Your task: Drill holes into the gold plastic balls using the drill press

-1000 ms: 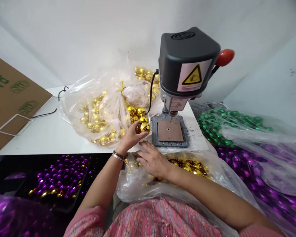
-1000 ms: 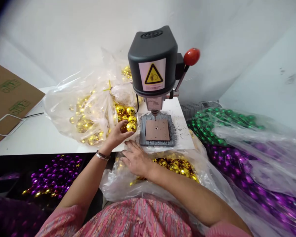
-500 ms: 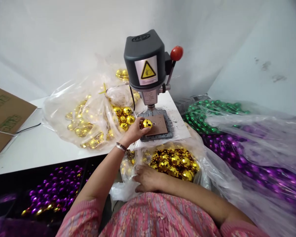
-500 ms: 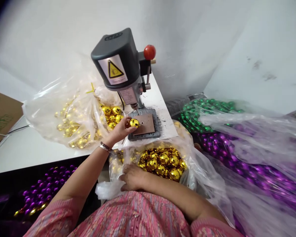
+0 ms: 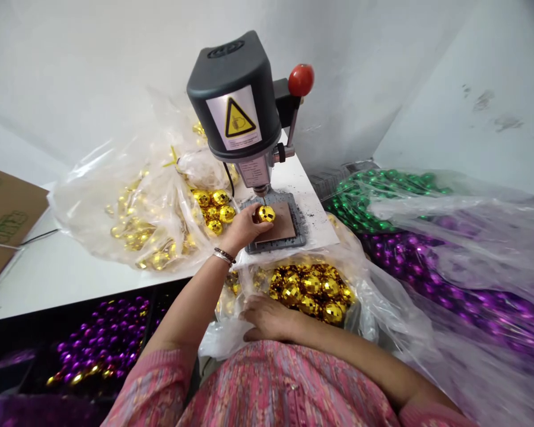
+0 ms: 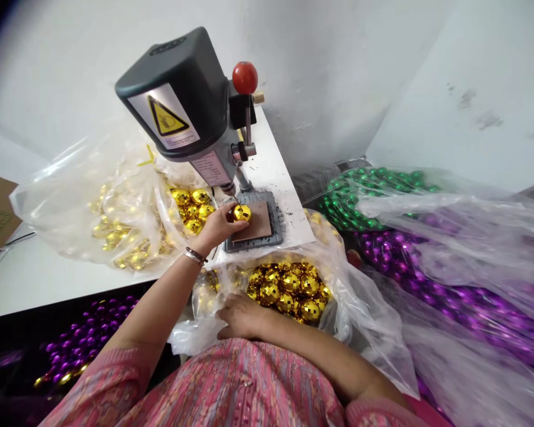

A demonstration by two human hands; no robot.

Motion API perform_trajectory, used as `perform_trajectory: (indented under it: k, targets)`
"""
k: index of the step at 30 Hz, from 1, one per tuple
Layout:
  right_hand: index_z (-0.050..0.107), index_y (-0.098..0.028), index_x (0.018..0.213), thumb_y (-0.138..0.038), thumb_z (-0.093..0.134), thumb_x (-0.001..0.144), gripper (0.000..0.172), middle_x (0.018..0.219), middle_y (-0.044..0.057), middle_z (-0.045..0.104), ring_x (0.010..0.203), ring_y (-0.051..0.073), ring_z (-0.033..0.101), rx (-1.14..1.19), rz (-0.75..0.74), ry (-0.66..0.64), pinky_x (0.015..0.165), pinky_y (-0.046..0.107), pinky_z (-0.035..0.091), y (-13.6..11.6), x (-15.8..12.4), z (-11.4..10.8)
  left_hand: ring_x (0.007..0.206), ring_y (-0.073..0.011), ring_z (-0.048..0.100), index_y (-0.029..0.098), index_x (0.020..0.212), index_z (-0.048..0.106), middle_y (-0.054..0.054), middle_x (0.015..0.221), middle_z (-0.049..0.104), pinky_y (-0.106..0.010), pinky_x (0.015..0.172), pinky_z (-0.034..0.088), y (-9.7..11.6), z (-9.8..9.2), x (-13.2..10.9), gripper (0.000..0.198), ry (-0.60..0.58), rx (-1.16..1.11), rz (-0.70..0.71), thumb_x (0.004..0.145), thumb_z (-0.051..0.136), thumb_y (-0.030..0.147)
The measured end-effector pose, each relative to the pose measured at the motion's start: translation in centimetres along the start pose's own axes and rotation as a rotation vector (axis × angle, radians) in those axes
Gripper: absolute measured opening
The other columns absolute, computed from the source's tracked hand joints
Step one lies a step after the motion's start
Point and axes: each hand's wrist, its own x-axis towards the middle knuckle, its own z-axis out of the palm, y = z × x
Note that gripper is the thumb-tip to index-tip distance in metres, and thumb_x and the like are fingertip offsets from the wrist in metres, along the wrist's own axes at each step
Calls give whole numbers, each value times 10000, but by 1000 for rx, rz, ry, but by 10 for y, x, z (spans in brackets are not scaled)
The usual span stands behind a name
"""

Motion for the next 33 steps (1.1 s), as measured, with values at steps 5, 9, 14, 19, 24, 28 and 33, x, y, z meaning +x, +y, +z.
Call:
perform_trajectory:
  k: [5,9,14,19,24,28,33]
  targets:
    - [728,-158,1144,-485,675,858,438,1055,111,725,1081,226,632,43,0,-14,884,316,473,-2,-2,-9,998,-250,689,121,1336,659,-108,1139,744,-385,971,536,0,4,5,671,-56,-21,7,697,829,237]
    - [700,-195,1242,-498,651,881,473,1234,102,712,1177,204,643,77,-24,-4,989,312,500,-8,-18,-37,968,-242,704,148,1416,609,-73,1080,765,-365,914,556,-6,9,3,760,-83,-153,-55,705,836,288]
    - [690,-268,1268,-449,451,1005,399,1231,21,741,1136,124,686,177,38,159,1023,283,525,2,-71,-122,1038,-236,701,177,1350,663,-38,1122,771,-349,965,539,-4,12,-2,696,-40,-203,-79,683,851,248]
    - [760,-222,977,-623,589,886,445,758,18,712,690,100,645,278,378,1007,648,232,506,34,-104,-247,1060,-252,704,167,1350,658,-62,1171,768,-358,968,540,-8,13,-3,684,-39,-223,-37,698,837,267]
    - [656,-190,1034,-683,440,939,547,783,12,608,603,62,522,192,344,1563,597,237,431,32,-75,-348,1075,-249,703,186,1332,673,-53,1176,768,-337,983,528,-6,11,-5,660,-46,-184,-43,700,837,283]
    - [652,-221,923,-805,311,894,677,713,23,578,597,103,496,99,337,1353,647,310,431,-1,-45,-380,1080,-238,697,201,1340,671,-43,1174,766,-321,983,523,0,9,-6,663,-46,-160,-75,704,839,287]
    - [430,-226,592,-573,448,972,515,615,22,452,626,132,362,-329,609,1187,717,338,350,-21,-21,-387,1067,-242,698,205,1352,664,-48,1174,762,-333,978,527,-2,10,-6,664,-51,-146,-49,716,830,300]
